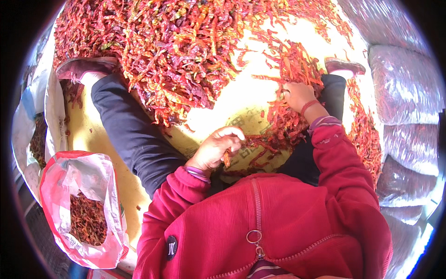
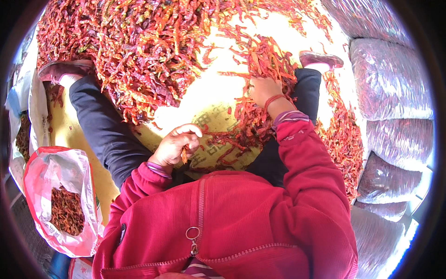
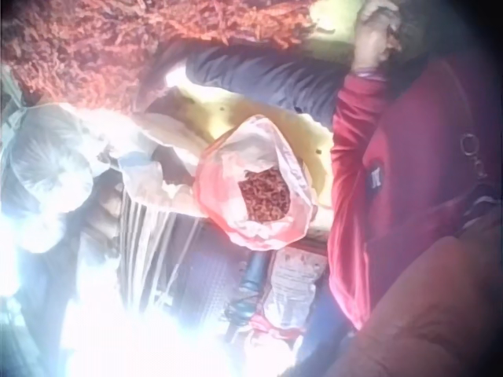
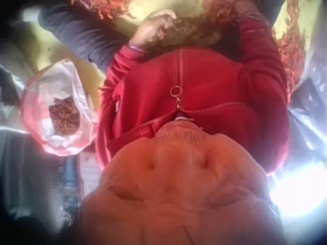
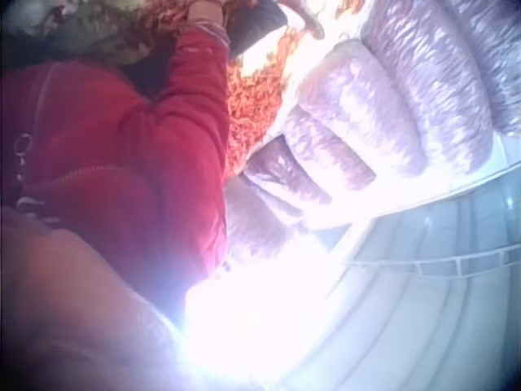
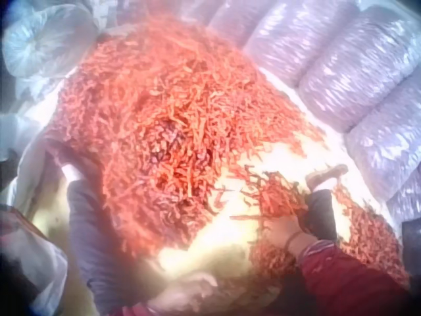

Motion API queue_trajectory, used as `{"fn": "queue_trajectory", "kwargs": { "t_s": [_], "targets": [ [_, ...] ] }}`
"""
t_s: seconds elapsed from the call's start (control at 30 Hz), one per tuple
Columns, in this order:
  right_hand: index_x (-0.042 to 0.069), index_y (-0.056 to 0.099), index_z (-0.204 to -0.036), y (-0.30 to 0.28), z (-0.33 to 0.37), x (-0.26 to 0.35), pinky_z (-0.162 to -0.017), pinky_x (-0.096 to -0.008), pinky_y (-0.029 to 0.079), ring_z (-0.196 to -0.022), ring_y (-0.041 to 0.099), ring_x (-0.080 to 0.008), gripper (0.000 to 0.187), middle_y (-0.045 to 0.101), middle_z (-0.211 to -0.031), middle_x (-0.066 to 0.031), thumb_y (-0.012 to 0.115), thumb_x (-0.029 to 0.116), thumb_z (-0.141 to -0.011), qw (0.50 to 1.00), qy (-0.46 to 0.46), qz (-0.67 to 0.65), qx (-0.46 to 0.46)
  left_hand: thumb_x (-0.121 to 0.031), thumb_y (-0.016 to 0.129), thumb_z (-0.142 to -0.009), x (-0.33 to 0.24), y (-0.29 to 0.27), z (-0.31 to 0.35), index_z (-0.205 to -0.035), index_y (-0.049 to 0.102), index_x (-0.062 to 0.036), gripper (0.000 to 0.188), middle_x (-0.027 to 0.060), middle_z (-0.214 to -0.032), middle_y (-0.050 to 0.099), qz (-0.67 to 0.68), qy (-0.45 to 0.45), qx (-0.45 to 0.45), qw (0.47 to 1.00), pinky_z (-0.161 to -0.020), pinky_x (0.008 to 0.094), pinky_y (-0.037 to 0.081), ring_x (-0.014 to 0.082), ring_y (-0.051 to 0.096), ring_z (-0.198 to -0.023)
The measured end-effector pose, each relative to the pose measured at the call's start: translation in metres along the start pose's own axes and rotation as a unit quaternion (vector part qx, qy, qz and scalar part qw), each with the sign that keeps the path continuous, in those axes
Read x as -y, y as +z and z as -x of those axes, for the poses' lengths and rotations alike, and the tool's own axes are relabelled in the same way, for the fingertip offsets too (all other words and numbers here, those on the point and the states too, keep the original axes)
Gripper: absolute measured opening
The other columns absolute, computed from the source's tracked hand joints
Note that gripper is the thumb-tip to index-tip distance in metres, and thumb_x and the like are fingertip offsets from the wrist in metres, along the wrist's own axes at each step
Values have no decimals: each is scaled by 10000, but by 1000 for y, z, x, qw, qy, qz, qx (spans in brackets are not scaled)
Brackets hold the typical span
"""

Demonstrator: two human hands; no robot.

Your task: The person sits cross-legged on a yellow tarp and repeatedly picks dried red chilies from a large pile, removes stems by hand, and places the de-stemmed chilies into a nearby white bag. The process is continuous and repetitive.

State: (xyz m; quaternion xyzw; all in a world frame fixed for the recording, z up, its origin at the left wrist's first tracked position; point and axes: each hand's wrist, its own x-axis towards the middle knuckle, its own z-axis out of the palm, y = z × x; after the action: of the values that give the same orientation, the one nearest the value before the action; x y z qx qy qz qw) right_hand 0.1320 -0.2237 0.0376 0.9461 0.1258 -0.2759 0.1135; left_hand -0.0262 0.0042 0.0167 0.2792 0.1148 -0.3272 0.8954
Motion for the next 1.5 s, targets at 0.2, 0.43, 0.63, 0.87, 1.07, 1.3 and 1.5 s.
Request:
{"fn": "queue_trajectory", "kwargs": {
  "t_s": [0.2, 0.43, 0.63, 0.87, 1.07, 1.3, 1.5],
  "targets": [
    [62, 457, -1035, -22, -40, 71, -849, -374, 336, -980, 439, -304, 334, 490, -1019, -164, 488, 220, -742, 961, -185, -122, -165, -49, 441, -777, 1, 0, -3, -840, 507, -37, 92, -18, -544, 385, -32, -2, 13, 999, -400, 184, 282, 56, 324, -443],
    [101, 418, -1097, -12, -75, 121, -842, -360, 360, -993, 434, -307, 382, 442, -1053, -169, 508, 184, -735, 950, -212, -186, -130, -57, 468, -771, -2, 0, -5, -845, 506, -34, 86, -30, -583, 409, -81, -6, 16, 997, -443, 176, 299, 39, 350, -494],
    [70, 478, -1016, 10, -47, 55, -796, -347, 385, -914, 480, -277, 303, 479, -985, -138, 504, 111, -717, 957, -174, -181, -147, -55, 468, -771, -2, 0, -5, -841, 509, -40, 83, -41, -556, 390, -101, -16, -4, 995, -434, 177, 288, 38, 330, -473],
    [52, 536, -871, 15, -18, 12, -743, -339, 397, -828, 489, -288, 189, 506, -872, -128, 493, 60, -687, 935, -204, -190, -217, -59, 468, -773, -2, 1, -5, -838, 510, -40, 79, -41, -524, 367, -63, -5, -17, 998, -408, 172, 264, 41, 313, -447],
    [52, 531, -763, -15, -47, 87, -691, -376, 392, -762, 490, -299, 144, 521, -761, -135, 508, 187, -721, 932, -239, -177, -205, -72, 472, -776, 2, -3, -9, -827, 510, -47, 68, -41, -548, 376, -106, -8, -19, 994, -410, 173, 273, 40, 317, -454],
    [35, 540, -747, 3, -58, 83, -731, -370, 398, -813, 516, -277, 195, 549, -782, -134, 508, 219, -694, 972, -183, -120, -91, -107, 482, -751, -2, -5, -6, -783, 523, -47, 79, -52, -624, 444, -94, -17, 0, 995, -487, 182, 334, 31, 386, -537],
    [24, 475, -742, -2, -32, 55, -631, -339, 398, -674, 514, -258, 110, 515, -688, -110, 524, 97, -675, 890, -269, -305, -204, -70, 471, -764, -4, 2, -5, -836, 510, -35, 89, -41, -610, 425, -124, 0, -17, 992, -455, 166, 297, 26, 354, -515]
  ]
}}
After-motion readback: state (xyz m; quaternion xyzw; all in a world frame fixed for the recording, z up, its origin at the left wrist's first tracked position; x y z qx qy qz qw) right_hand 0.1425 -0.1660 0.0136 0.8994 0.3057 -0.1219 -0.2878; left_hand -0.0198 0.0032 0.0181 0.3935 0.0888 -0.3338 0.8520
